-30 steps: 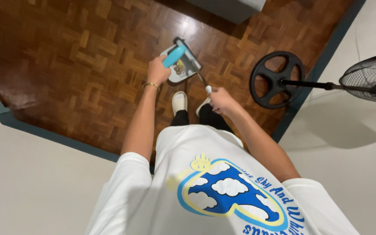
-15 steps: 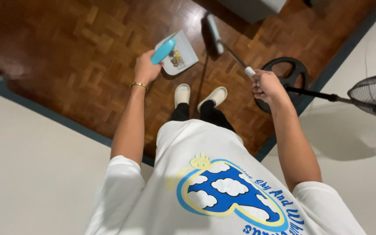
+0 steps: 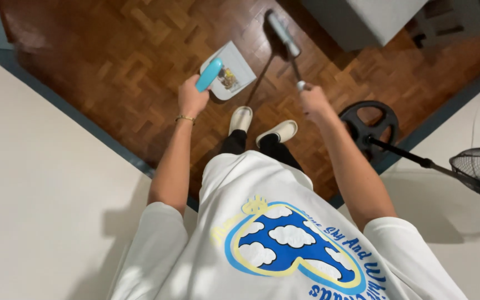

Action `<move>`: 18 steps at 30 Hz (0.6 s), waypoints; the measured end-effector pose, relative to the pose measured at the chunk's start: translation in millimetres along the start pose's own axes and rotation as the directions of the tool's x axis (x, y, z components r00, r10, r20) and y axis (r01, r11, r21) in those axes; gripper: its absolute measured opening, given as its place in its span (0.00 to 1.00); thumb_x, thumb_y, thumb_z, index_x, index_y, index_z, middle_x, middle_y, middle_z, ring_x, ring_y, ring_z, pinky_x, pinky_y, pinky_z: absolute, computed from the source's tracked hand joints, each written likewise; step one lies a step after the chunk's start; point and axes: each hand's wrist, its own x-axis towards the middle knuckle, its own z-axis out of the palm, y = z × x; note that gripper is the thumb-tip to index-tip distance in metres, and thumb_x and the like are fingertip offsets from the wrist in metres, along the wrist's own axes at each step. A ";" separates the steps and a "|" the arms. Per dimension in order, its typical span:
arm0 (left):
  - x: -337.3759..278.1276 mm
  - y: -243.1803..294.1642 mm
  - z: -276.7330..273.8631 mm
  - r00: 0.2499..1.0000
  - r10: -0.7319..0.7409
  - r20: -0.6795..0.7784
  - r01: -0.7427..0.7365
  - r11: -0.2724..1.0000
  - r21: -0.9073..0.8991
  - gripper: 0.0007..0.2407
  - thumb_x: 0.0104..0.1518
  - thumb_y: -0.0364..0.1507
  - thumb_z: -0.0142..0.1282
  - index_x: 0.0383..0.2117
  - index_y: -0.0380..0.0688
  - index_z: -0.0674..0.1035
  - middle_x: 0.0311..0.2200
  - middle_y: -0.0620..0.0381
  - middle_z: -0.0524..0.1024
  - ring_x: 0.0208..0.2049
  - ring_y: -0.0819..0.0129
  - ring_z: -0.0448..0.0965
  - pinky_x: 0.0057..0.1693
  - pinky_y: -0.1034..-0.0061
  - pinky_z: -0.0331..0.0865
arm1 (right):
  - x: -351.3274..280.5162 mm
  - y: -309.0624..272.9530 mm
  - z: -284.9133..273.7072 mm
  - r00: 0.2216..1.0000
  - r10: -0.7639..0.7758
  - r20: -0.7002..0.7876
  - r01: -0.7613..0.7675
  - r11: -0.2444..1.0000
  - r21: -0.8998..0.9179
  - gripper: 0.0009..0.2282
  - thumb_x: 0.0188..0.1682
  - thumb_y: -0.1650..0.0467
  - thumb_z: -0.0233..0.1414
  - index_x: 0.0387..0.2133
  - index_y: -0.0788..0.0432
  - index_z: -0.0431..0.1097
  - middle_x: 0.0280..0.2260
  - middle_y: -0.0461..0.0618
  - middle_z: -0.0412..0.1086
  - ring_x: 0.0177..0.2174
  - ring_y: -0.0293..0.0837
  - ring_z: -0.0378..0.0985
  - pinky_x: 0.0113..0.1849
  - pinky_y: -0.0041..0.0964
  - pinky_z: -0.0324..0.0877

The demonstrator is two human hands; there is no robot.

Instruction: Sweeping the floor in a bedroom using a broom and dustpan.

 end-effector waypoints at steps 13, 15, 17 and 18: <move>4.9 1.2 6.4 0.997 0.014 -0.072 -0.018 0.999 -0.051 0.06 0.44 0.25 0.52 0.28 0.49 0.79 0.22 0.55 0.76 0.30 0.51 0.81 0.39 0.66 0.73 | -94.0 -45.5 17.8 0.921 0.084 0.380 -0.092 0.996 0.002 0.17 0.50 0.71 0.50 0.52 0.64 0.68 0.13 0.51 0.61 0.08 0.40 0.59 0.08 0.32 0.52; -9.1 2.0 3.5 0.998 0.012 -0.056 -0.013 1.000 -0.021 0.06 0.44 0.25 0.53 0.28 0.47 0.79 0.22 0.50 0.76 0.31 0.46 0.81 0.39 0.62 0.72 | -76.1 -34.7 1.9 0.923 0.108 0.370 -0.131 0.991 0.038 0.22 0.49 0.72 0.50 0.58 0.65 0.63 0.15 0.51 0.60 0.11 0.37 0.58 0.09 0.30 0.52; -9.7 -10.8 9.4 0.998 -0.012 -0.058 0.011 1.000 -0.025 0.08 0.45 0.26 0.55 0.31 0.49 0.80 0.27 0.49 0.78 0.36 0.46 0.81 0.42 0.61 0.73 | -96.4 -58.7 -32.5 0.911 0.094 0.401 -0.132 0.989 0.069 0.23 0.49 0.72 0.50 0.59 0.65 0.62 0.16 0.49 0.59 0.11 0.35 0.56 0.09 0.28 0.51; -9.3 -17.5 12.8 0.998 -0.033 -0.045 0.032 0.999 -0.024 0.10 0.45 0.28 0.57 0.35 0.51 0.81 0.31 0.48 0.80 0.40 0.45 0.82 0.45 0.60 0.74 | -104.8 -71.8 -49.5 0.899 0.091 0.428 -0.149 0.983 0.106 0.23 0.48 0.72 0.50 0.59 0.64 0.61 0.17 0.47 0.58 0.11 0.33 0.55 0.09 0.25 0.50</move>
